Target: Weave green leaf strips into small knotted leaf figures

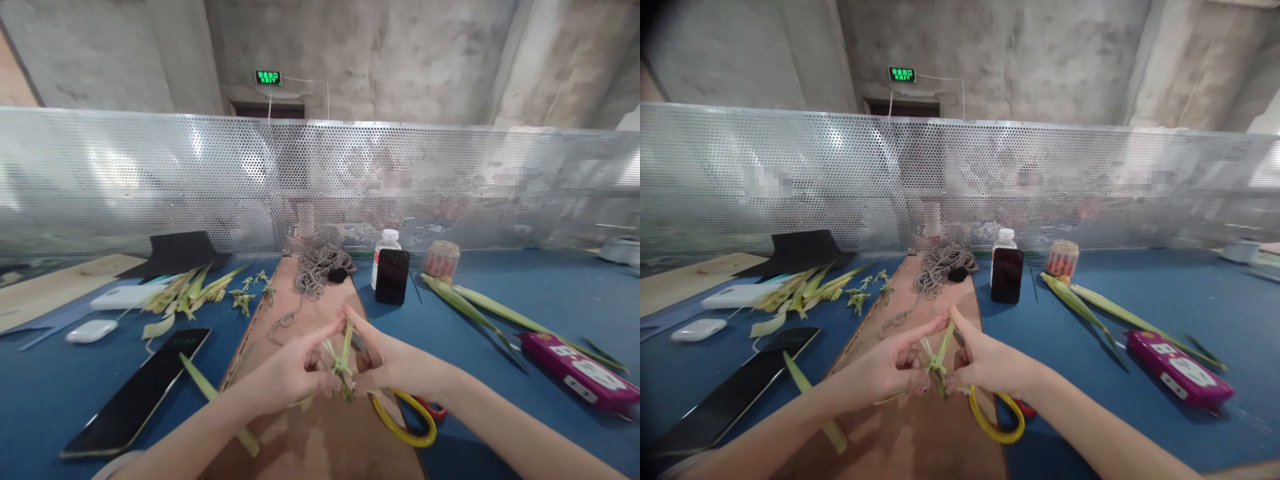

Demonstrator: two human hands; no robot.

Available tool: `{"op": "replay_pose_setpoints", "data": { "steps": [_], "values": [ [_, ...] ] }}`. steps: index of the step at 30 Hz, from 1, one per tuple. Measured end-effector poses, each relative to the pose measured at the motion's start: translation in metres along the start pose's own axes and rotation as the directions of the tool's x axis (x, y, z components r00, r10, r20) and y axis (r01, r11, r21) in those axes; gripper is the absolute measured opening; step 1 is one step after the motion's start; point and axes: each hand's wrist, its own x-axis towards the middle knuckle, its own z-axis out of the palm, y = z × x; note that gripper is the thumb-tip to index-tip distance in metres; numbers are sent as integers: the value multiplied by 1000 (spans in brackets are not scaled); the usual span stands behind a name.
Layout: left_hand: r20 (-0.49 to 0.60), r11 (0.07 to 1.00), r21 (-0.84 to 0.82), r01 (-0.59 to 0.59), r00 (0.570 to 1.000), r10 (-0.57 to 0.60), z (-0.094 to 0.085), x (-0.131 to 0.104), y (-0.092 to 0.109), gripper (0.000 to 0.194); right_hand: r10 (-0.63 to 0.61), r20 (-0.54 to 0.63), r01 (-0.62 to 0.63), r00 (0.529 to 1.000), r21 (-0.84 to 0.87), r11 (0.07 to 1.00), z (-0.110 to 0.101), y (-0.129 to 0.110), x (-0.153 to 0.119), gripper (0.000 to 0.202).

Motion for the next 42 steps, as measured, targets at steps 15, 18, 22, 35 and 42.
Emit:
{"op": "replay_pose_setpoints", "data": {
  "steps": [15, 18, 22, 35, 42],
  "values": [
    [-162, 989, 46, -144, 975, 149, 0, 5, -10, 56, -193, -59, 191, 979, -45, 981, 15, -3, 3, 93],
    [-230, 976, 164, -144, 956, 180, 8, 5, -10, 46, -278, -167, 263, 946, -107, 959, 21, -2, 4, 90],
    [-293, 962, 254, -97, 941, 171, 18, 6, -9, 31, -341, -186, 319, 922, -136, 938, 24, 4, 5, 90],
    [-417, 846, 527, -82, 842, 342, 9, 3, -6, 17, -274, -206, 256, 939, -112, 960, 20, 9, 0, 81],
    [-420, 854, 516, -65, 850, 318, 8, 2, -8, 19, -320, -269, 212, 909, -363, 907, 15, 9, 4, 59]
  ]
}}
